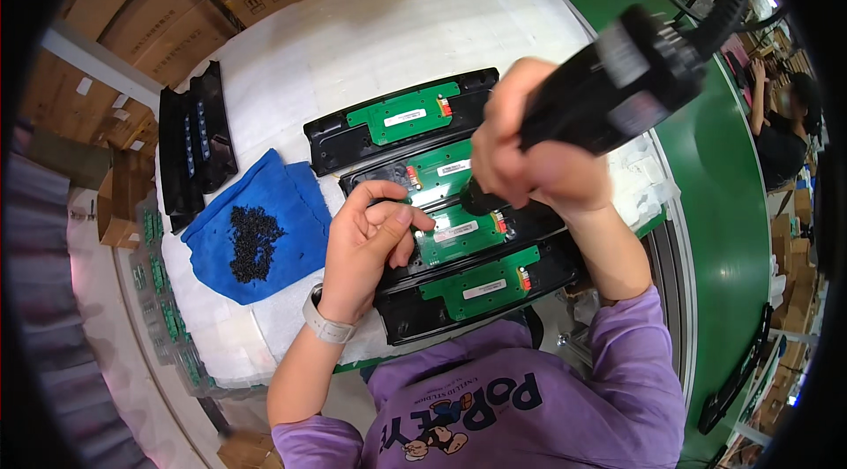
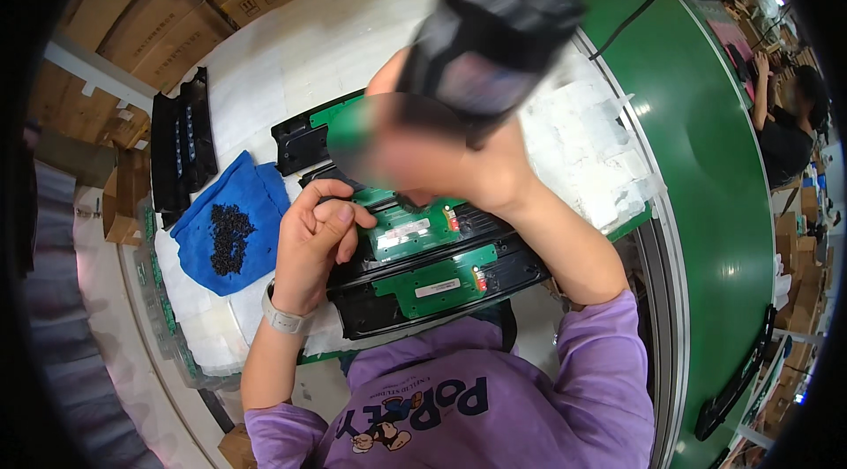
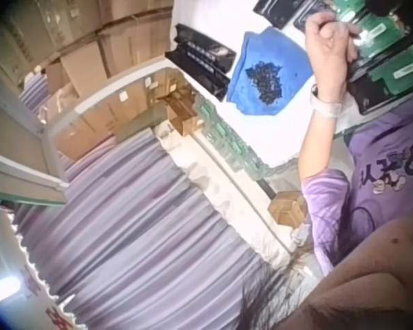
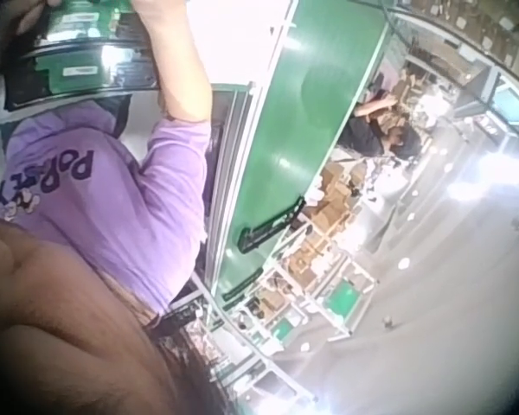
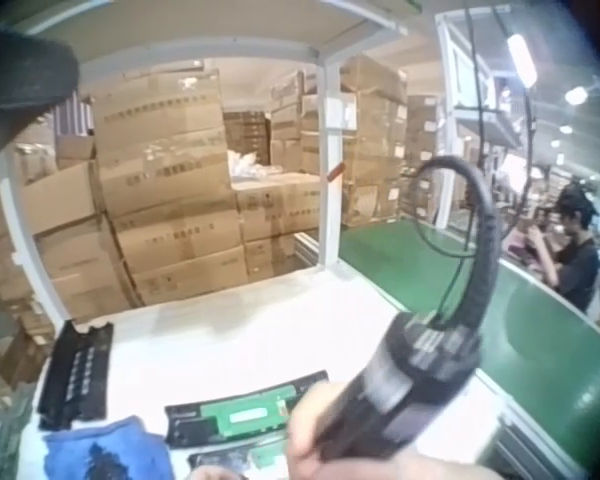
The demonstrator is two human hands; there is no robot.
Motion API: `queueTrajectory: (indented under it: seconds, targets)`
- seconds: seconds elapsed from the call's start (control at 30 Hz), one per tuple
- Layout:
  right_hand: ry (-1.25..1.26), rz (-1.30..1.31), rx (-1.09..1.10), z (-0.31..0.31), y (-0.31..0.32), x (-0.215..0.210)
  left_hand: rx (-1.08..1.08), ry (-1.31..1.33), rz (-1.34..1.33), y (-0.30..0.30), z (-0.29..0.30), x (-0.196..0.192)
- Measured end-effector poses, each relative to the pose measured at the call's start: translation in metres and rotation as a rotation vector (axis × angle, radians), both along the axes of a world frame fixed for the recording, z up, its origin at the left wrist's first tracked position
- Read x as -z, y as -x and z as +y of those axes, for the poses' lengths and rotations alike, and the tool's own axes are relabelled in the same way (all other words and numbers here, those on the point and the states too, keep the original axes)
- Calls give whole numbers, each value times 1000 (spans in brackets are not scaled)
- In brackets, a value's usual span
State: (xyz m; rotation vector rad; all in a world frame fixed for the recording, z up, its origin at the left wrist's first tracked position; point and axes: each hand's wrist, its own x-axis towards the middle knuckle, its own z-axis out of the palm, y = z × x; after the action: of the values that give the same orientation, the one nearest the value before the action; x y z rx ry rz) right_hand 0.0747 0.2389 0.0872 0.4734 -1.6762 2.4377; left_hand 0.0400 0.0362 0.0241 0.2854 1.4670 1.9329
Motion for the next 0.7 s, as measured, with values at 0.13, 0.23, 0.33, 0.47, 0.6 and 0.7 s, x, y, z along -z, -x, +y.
queueTrajectory:
  seconds: [0.13, 0.23, 0.33, 0.47, 0.6, 0.7]
  targets:
    - [269, 323, -99, 5, 2, 1, 63, 10, -35, -3, -1, -4]
    - [418, 347, -32, 1, 1, 2, 65, 0, 65, -7, 0, 1]
    - [445, 330, -3, 0, 1, 5, 77, 33, 117, -6, 0, 2]
    - [440, 339, 14, 1, 2, 8, 93, 69, 110, -4, -1, 0]
    - [426, 323, 2, -1, 1, 9, 105, 30, 38, -5, -1, 3]
    - [404, 316, -1, -2, -1, 9, 109, 24, -6, -6, 0, 2]
